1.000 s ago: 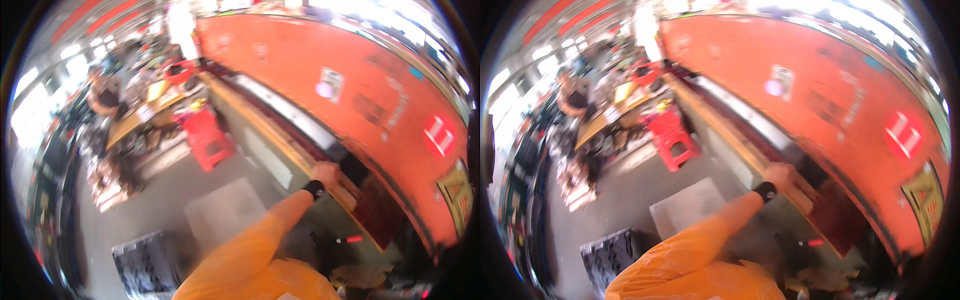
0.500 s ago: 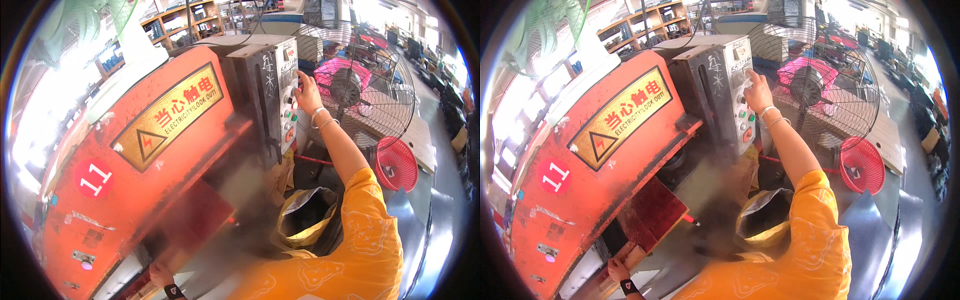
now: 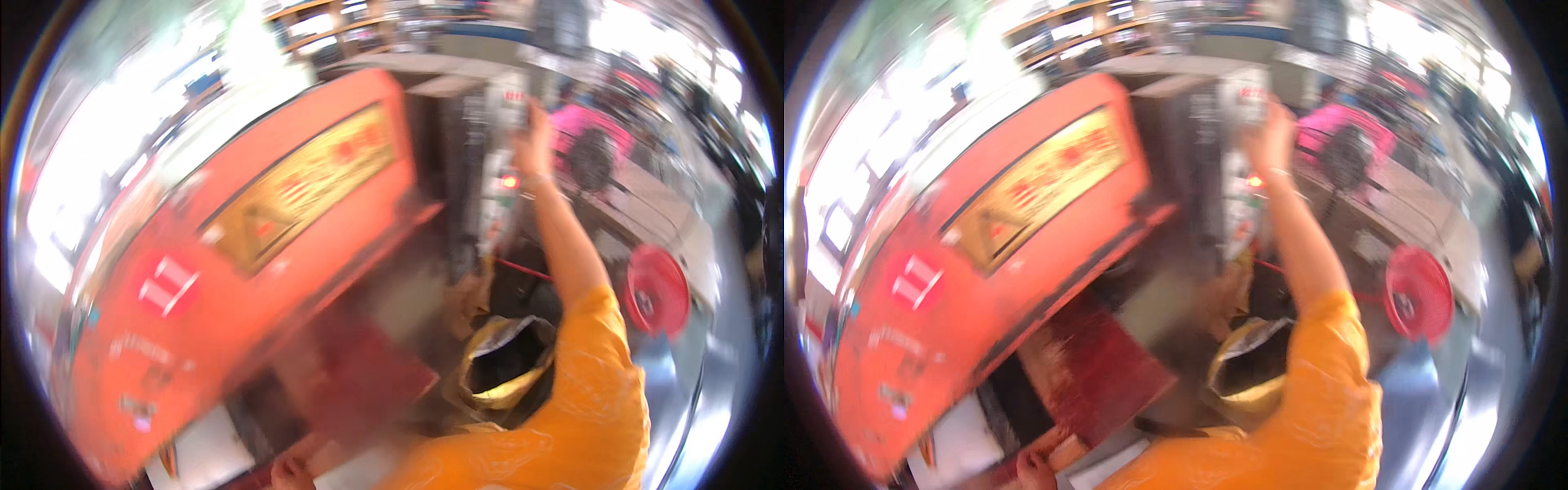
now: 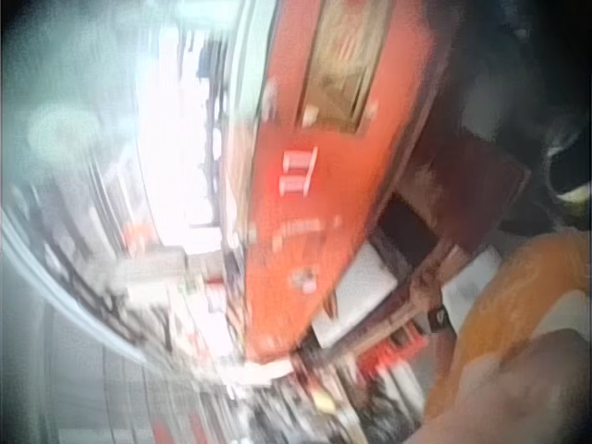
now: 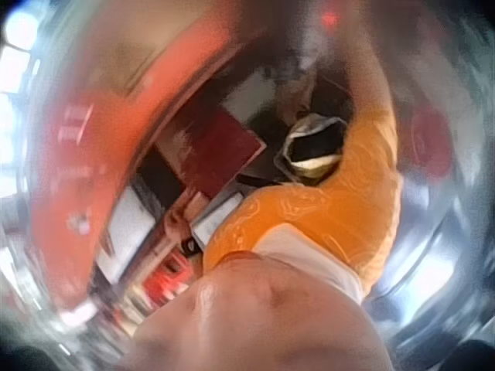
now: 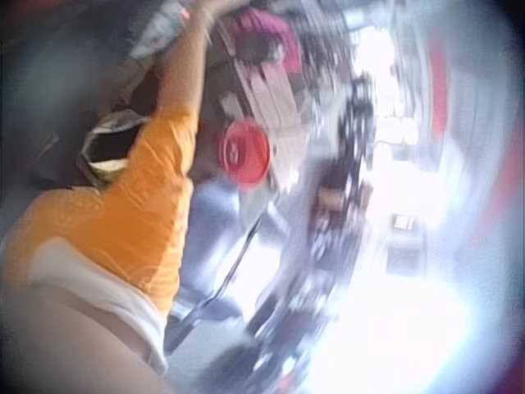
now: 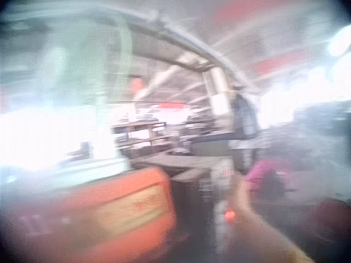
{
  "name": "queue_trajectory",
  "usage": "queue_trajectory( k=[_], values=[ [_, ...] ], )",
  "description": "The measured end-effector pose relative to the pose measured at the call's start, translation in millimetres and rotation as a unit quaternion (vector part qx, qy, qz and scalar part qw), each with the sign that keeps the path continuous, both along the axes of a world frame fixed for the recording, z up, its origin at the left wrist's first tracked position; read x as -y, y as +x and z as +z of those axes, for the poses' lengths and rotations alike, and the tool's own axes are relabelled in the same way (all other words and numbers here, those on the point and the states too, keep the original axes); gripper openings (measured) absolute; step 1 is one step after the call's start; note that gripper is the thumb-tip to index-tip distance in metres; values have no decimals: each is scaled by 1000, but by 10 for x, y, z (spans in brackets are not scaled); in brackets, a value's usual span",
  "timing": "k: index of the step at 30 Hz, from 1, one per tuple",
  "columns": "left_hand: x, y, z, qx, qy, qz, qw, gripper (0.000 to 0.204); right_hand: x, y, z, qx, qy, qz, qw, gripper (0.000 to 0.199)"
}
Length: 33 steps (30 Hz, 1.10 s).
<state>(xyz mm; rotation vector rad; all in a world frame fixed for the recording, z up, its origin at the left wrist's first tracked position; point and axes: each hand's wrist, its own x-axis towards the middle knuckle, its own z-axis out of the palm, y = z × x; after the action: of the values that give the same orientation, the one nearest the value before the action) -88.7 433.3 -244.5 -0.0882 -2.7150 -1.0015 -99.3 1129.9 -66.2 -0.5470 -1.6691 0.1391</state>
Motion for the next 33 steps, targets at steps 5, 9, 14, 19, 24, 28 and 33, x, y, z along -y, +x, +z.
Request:
queue_trajectory(
  k=[5,9,14,19,24,28,33],
  values=[
    [88,448,-36,-65,-134,33,988,7,969,52,-281,10,-105,248,963,49],
    [236,733,73,-48,-80,-20,995,6,2105,-100,-460,47,-140,483,863,36],
    [634,1145,263,6,7,-128,992,8,4098,-108,-579,164,-140,607,765,26],
    [2289,1475,214,-95,76,-56,991,12,6517,60,-624,308,-88,687,652,40],
    [4219,1736,57,-73,75,200,974,7,8449,102,-1010,350,-84,705,612,51],
    [4661,1866,-133,-245,-111,142,953,4,9355,285,-1178,403,-39,590,698,58],
    [4652,2163,-248,-199,-19,159,967,3,10095,373,-1145,415,-2,539,733,69]
  ],
)
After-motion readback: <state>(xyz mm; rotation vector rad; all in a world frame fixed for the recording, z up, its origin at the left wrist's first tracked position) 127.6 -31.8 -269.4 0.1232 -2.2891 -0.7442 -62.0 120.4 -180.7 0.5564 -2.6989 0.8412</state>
